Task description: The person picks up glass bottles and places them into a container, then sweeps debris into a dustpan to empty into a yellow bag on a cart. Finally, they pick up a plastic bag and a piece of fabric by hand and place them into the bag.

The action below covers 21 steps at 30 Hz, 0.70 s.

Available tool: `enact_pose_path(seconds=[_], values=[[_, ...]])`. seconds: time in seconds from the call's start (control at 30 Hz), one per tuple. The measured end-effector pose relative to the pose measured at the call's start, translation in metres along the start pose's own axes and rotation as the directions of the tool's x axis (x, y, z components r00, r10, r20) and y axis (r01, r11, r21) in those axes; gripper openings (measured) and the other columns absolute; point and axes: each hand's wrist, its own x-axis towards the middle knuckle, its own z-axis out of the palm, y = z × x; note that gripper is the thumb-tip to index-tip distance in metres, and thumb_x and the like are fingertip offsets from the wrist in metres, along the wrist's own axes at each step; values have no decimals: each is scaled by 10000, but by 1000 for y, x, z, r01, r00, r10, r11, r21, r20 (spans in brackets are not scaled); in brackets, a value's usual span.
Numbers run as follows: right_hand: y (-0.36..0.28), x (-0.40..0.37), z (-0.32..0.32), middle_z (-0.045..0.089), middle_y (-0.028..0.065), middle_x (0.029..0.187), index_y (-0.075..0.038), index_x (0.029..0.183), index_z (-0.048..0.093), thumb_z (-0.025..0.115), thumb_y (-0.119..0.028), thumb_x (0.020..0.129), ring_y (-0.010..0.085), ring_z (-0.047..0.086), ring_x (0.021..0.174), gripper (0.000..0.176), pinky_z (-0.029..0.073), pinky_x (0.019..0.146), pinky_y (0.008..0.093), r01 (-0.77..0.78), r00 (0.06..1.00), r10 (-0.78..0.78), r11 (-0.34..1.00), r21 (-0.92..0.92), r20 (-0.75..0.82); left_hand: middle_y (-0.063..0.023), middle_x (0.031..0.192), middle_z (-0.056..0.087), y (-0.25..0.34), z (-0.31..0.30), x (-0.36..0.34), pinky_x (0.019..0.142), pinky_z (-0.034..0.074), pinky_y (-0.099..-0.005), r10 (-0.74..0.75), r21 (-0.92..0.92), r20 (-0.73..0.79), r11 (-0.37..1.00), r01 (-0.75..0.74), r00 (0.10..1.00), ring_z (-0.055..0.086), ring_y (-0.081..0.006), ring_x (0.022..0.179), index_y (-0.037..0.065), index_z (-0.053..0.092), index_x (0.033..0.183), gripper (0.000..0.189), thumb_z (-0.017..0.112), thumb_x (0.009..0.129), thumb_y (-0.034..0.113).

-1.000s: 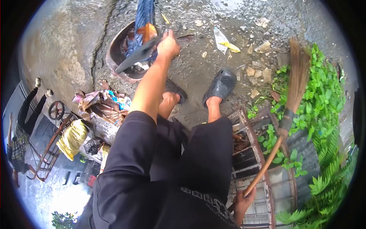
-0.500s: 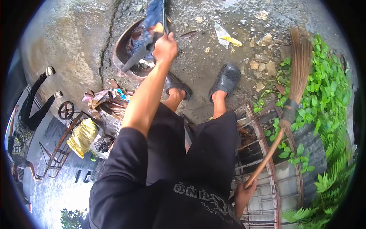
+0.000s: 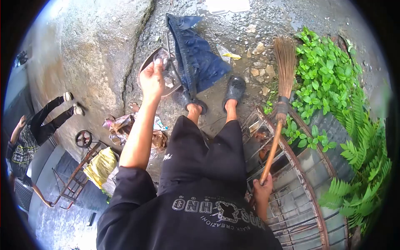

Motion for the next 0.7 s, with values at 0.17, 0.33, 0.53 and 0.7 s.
enact_pose_path(seconds=[0.17, 0.33, 0.53, 0.7], values=[[-35, -10, 7, 419, -10, 651, -43, 1015, 438, 543, 37, 694, 67, 415, 461, 347, 349, 395, 214, -200, 979, 185, 957, 213, 86, 85, 487, 311, 53, -2, -16, 398, 162, -198, -75, -180, 73, 980, 87, 995, 240, -18, 419, 81, 496, 667, 308, 523, 865, 316], [10, -7, 2, 430, -12, 605, -43, 1100, 408, 529, 52, 707, 64, 392, 381, 422, 321, 325, 207, 119, 991, -122, 991, 68, 52, 87, 479, 266, 153, -25, -40, 393, 134, -205, -109, -339, 146, 928, 153, 983, 202, -21, 408, 73, 498, 686, 261, 536, 856, 268], [-13, -8, -3, 428, 12, 573, -23, 1072, 419, 524, 69, 678, 87, 385, 345, 418, 314, 308, 234, -154, 988, 140, 929, 337, 66, 94, 496, 250, 261, -122, -44, 368, 169, -175, -41, -319, 290, 938, 137, 956, 210, -18, 398, 57, 494, 775, 200, 486, 871, 232], [-6, 1, -2, 426, 36, 523, -34, 1183, 366, 530, 71, 635, 142, 422, 344, 581, 325, 303, 277, -174, 983, 161, 969, 174, 87, 89, 476, 234, 329, -227, -55, 356, 161, -184, 87, -440, 213, 898, 16, 973, 194, -21, 380, 50, 471, 752, 237, 483, 872, 255]])
